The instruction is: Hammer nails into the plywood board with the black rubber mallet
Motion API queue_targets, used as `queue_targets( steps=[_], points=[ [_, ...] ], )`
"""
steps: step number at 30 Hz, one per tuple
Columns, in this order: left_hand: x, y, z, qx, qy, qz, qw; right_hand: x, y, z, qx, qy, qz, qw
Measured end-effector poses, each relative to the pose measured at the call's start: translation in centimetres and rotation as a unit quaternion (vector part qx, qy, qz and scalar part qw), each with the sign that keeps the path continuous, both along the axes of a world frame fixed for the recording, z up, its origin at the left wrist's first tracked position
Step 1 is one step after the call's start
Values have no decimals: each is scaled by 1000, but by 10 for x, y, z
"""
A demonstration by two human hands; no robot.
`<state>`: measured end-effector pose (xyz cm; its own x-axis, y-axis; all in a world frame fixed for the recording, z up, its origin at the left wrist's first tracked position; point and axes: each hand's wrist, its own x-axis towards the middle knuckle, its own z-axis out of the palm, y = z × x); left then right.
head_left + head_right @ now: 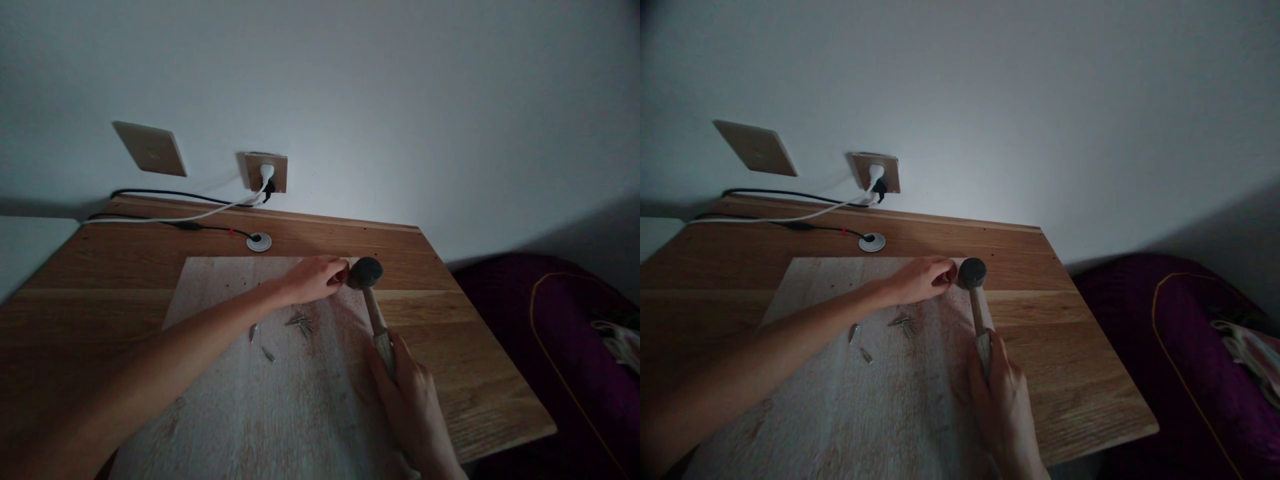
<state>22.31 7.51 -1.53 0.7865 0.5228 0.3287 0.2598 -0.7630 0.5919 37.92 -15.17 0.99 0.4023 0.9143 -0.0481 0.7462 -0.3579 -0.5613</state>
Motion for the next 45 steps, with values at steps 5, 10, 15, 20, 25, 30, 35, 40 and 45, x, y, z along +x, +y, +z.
queue_targets(
  steps=[5, 10, 15, 20, 25, 30, 35, 40, 45],
  points=[
    [-1, 1, 0, -2, 2, -2, 1000, -3, -6, 1, 17, 31, -29, 999],
    [-4, -1, 1, -19, 1, 10, 1000, -8, -9, 2, 29, 39, -39, 998],
    [-4, 0, -3, -42, -6, 13, 999, -8, -13, 5, 43, 33, -57, 997],
    [-3, 3, -8, -79, -39, 2, 996, -8, -18, 10, 55, 23, -78, 995],
    [-3, 4, -9, -92, -55, -3, 994, -11, -19, 11, 54, 16, -87, 995],
    [-3, 4, -9, -91, -52, -1, 994, -12, -16, 10, 47, 30, -65, 996],
    [-3, 4, -9, -84, -47, -5, 995, -10, -16, 9, 46, 28, -60, 997],
    [-2, 5, -6, -93, -40, -4, 995, -9, -16, 7, 39, 32, -48, 998],
    [-2, 5, -5, -93, -35, -2, 995, -9, -16, 5, 37, 29, -42, 998]
  ],
)
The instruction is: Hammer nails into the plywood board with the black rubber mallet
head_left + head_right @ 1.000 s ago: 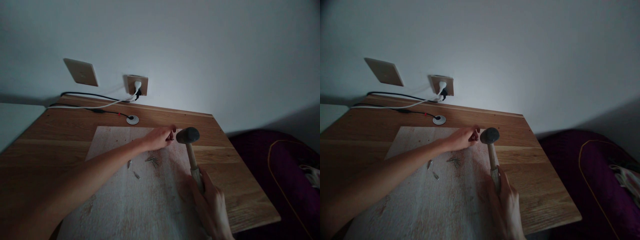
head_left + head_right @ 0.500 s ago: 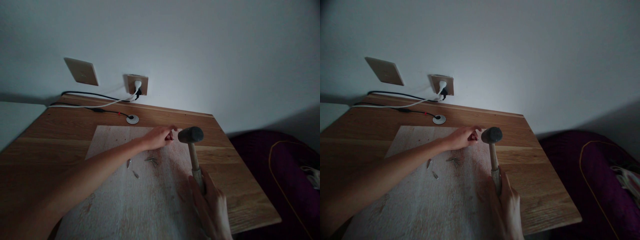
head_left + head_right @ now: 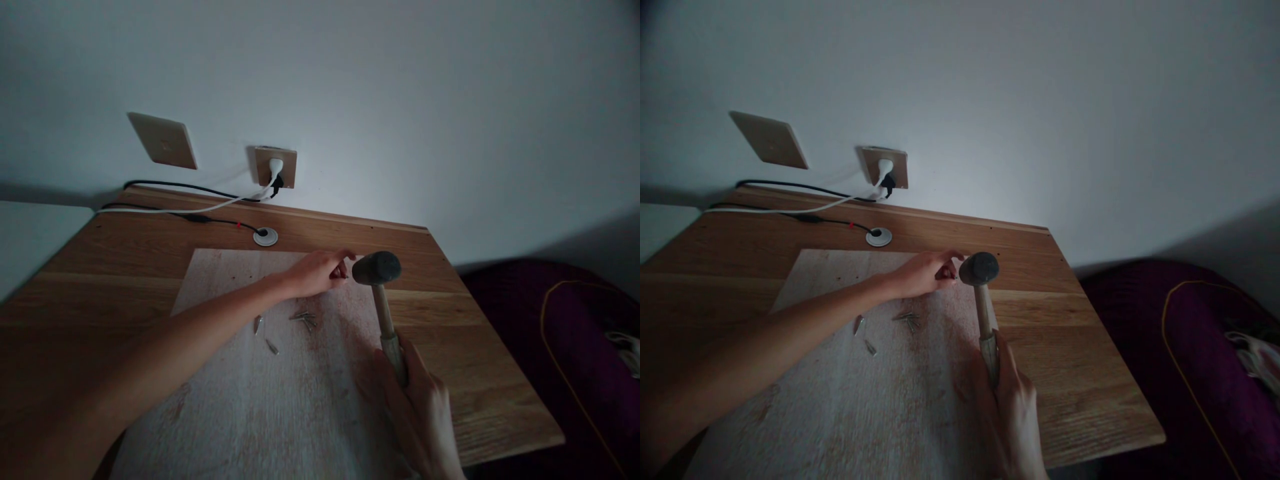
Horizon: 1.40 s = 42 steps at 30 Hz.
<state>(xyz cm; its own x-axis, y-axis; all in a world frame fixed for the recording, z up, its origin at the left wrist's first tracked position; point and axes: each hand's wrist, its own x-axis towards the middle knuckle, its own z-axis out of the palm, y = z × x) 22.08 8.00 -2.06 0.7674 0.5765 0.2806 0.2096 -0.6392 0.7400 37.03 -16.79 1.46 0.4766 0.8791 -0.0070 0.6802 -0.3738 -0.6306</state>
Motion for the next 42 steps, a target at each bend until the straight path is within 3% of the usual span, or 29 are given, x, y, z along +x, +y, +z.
queue_targets(
  steps=[10, 20, 31, 42],
  points=[
    [0, -1, 3, -1, 9, 2, 1000, 2, 3, -4, -17, -11, 27, 999],
    [1, -1, 3, -14, 0, 8, 1000, 11, 4, -16, 14, -31, 34, 999],
    [-1, -2, 4, -6, 13, 9, 1000, 2, -1, 0, 8, -27, 9, 1000],
    [1, -1, 2, -4, 2, 6, 1000, 1, 3, -5, -3, -25, 24, 999]
  ],
)
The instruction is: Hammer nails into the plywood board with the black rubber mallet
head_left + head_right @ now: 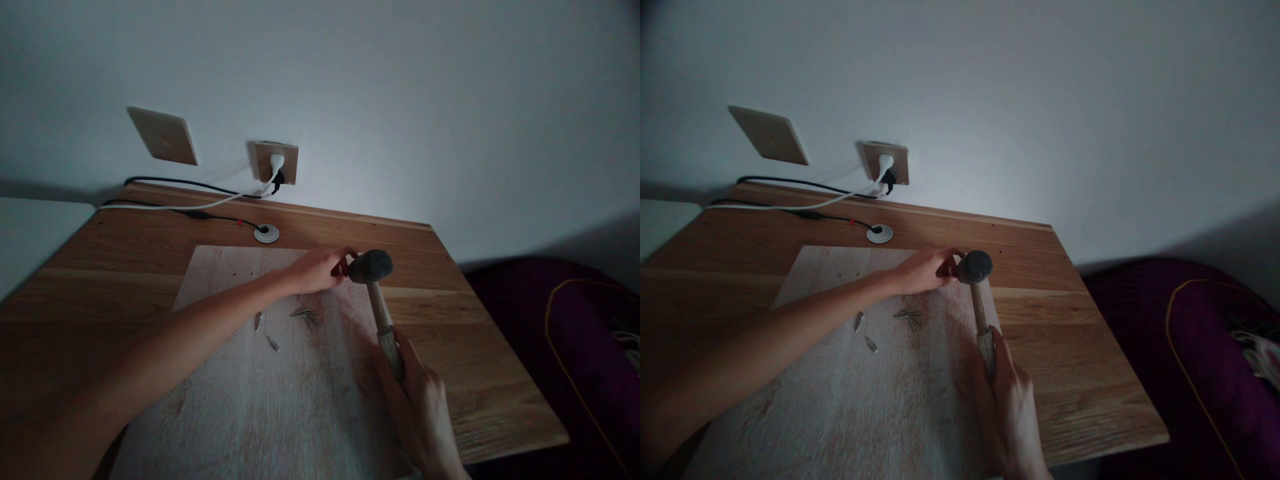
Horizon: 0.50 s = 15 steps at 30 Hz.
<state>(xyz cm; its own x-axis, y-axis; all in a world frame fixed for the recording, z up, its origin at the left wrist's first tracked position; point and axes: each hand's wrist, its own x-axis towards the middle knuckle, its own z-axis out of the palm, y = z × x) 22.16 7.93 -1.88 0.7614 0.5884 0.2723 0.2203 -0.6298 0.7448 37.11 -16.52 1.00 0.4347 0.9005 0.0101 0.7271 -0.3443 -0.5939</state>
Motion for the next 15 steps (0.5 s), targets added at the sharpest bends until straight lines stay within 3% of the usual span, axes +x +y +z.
queue_targets(
  steps=[15],
  points=[
    [0, 1, 0, -11, 9, -3, 1000, 7, -3, -7, 19, -11, 9, 1000]
  ],
)
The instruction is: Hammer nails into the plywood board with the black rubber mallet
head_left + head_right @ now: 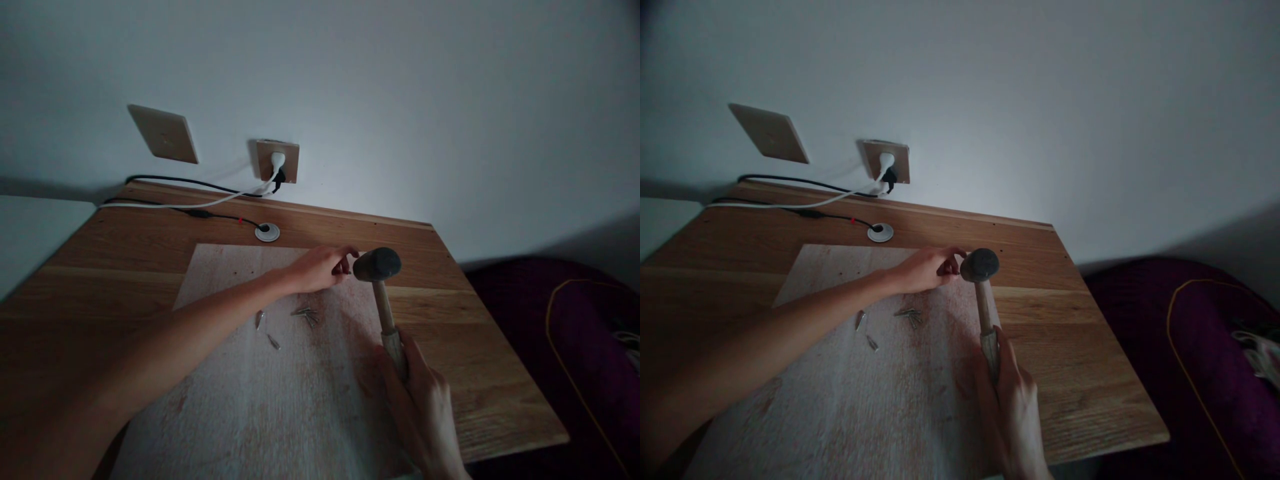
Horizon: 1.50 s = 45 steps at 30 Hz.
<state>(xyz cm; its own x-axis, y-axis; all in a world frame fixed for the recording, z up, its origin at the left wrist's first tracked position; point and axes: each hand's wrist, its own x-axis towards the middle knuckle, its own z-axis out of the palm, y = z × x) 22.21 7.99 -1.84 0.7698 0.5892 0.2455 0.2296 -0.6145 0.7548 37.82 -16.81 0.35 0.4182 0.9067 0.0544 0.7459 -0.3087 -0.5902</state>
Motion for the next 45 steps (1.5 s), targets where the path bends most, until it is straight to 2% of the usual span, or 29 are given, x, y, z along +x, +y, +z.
queue_targets(
  steps=[8, 18, 27, 34, 45],
  points=[
    [-1, -2, 3, 4, -2, 2, 1000, -4, 5, 6, -13, 9, 13, 1000],
    [0, 0, -1, 19, 8, 2, 1000, -8, 0, 7, -7, 0, -12, 1000],
    [1, -1, 2, 1, 3, 6, 1000, -3, 4, 4, -13, 2, -5, 1000],
    [0, -2, 2, -1, 0, 9, 1000, -8, 2, 9, -16, 9, -1, 1000],
    [0, -2, 0, 2, -11, 14, 1000, 5, 6, 6, -27, 4, 21, 999]
  ],
)
